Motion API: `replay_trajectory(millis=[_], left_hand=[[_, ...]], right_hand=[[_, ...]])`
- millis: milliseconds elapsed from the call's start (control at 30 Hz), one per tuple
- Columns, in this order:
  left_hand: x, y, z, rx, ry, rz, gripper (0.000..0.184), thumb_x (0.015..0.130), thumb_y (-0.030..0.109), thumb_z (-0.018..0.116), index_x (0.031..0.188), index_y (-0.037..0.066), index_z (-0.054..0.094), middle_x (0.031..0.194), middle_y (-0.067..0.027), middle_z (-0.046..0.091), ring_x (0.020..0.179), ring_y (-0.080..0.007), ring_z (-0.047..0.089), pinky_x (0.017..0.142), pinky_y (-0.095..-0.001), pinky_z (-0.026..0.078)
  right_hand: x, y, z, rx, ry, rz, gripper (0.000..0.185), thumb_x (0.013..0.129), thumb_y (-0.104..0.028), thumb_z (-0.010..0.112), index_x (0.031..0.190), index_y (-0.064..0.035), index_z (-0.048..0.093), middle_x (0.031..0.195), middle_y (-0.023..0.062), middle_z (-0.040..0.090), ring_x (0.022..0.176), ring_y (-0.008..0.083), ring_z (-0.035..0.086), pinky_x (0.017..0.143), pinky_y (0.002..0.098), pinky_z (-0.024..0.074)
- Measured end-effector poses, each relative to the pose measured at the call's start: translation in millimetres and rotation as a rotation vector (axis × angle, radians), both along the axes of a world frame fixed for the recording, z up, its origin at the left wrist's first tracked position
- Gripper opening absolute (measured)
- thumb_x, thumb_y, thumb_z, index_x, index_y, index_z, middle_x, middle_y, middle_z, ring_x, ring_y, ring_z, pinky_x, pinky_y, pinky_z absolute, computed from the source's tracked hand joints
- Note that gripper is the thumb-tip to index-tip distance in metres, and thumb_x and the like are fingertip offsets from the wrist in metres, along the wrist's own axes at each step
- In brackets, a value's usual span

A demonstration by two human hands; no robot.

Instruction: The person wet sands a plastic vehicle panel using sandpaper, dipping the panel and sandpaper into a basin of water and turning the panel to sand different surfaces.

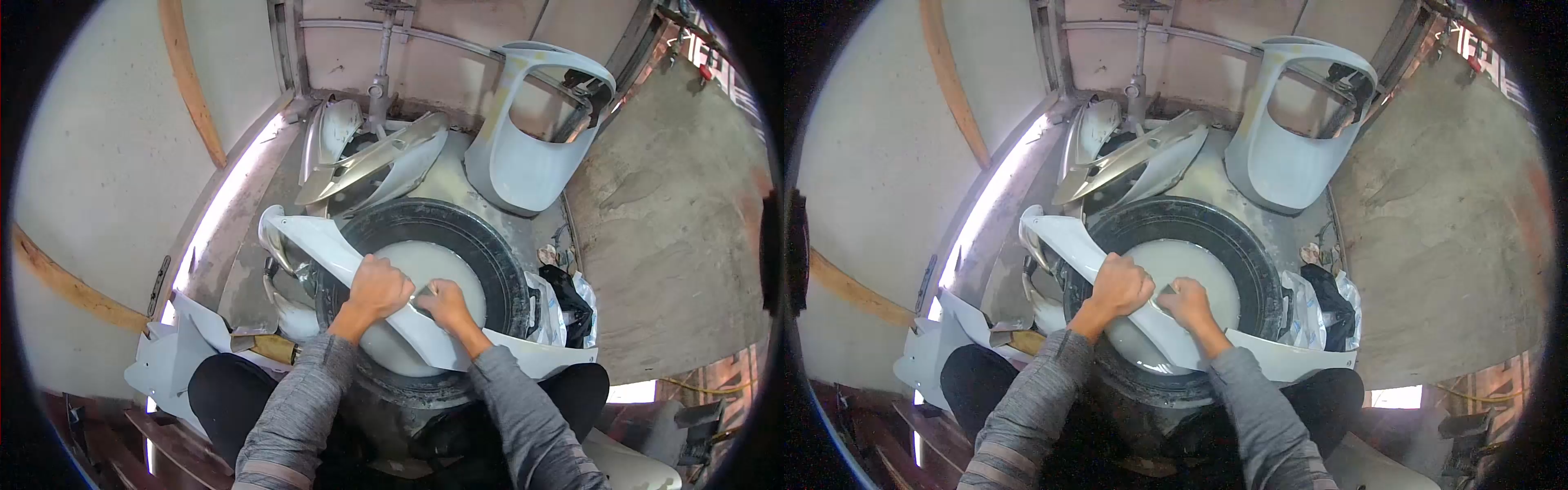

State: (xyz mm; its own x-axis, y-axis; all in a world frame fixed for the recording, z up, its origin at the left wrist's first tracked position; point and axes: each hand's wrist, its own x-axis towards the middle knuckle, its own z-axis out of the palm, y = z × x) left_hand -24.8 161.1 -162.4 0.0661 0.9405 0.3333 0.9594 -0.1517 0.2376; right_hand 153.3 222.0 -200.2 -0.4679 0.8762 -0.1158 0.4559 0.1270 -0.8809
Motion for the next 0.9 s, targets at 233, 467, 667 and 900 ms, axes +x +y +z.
replay_trajectory(millis=[233, 467, 667, 900], left_hand=[[4.5, -2.2, 6.8, -0.053, -0.037, 0.013, 0.036, 0.081, 0.029, 0.051, 0.062, 0.004, 0.070, 0.065, -0.0148, 0.066, 0.068, -0.0309, 0.062, 0.073, -0.0439, 0.043], [11.8, -0.3, 5.8, -0.056, -0.017, 0.018, 0.036, 0.081, 0.029, 0.051, 0.063, 0.005, 0.070, 0.066, -0.0152, 0.067, 0.071, -0.0304, 0.063, 0.074, -0.0439, 0.042], [0.9, 2.1, 26.9, -0.055, 0.026, 0.133, 0.048, 0.091, 0.039, 0.052, 0.065, 0.004, 0.073, 0.067, -0.0166, 0.068, 0.072, -0.0312, 0.065, 0.074, -0.0439, 0.042], [-19.8, -3.8, 85.6, 0.076, 0.065, 0.347, 0.053, 0.090, 0.047, 0.055, 0.066, 0.004, 0.074, 0.065, -0.0181, 0.066, 0.067, -0.0345, 0.063, 0.074, -0.0466, 0.042]], right_hand=[[-14.8, 4.9, 17.6, 0.047, -0.153, -0.021, 0.028, 0.068, -0.020, 0.078, 0.066, -0.0009, 0.059, 0.065, 0.0159, 0.061, 0.062, 0.0209, 0.059, 0.058, 0.0393, 0.0451], [-6.5, 7.9, 13.8, -0.013, -0.125, -0.007, 0.026, 0.070, -0.020, 0.076, 0.066, -0.0003, 0.059, 0.064, 0.0184, 0.060, 0.060, 0.0246, 0.061, 0.059, 0.0401, 0.0466], [-9.1, 4.5, 72.3, 0.357, -0.123, -0.014, 0.026, 0.077, -0.019, 0.074, 0.081, -0.0007, 0.057, 0.071, 0.0182, 0.061, 0.066, 0.0302, 0.060, 0.063, 0.0417, 0.0459], [45.0, -0.9, 147.8, 0.561, 0.023, -0.065, 0.019, 0.088, -0.012, 0.067, 0.093, -0.0009, 0.052, 0.076, 0.0122, 0.063, 0.066, 0.0226, 0.058, 0.063, 0.0340, 0.0476]])
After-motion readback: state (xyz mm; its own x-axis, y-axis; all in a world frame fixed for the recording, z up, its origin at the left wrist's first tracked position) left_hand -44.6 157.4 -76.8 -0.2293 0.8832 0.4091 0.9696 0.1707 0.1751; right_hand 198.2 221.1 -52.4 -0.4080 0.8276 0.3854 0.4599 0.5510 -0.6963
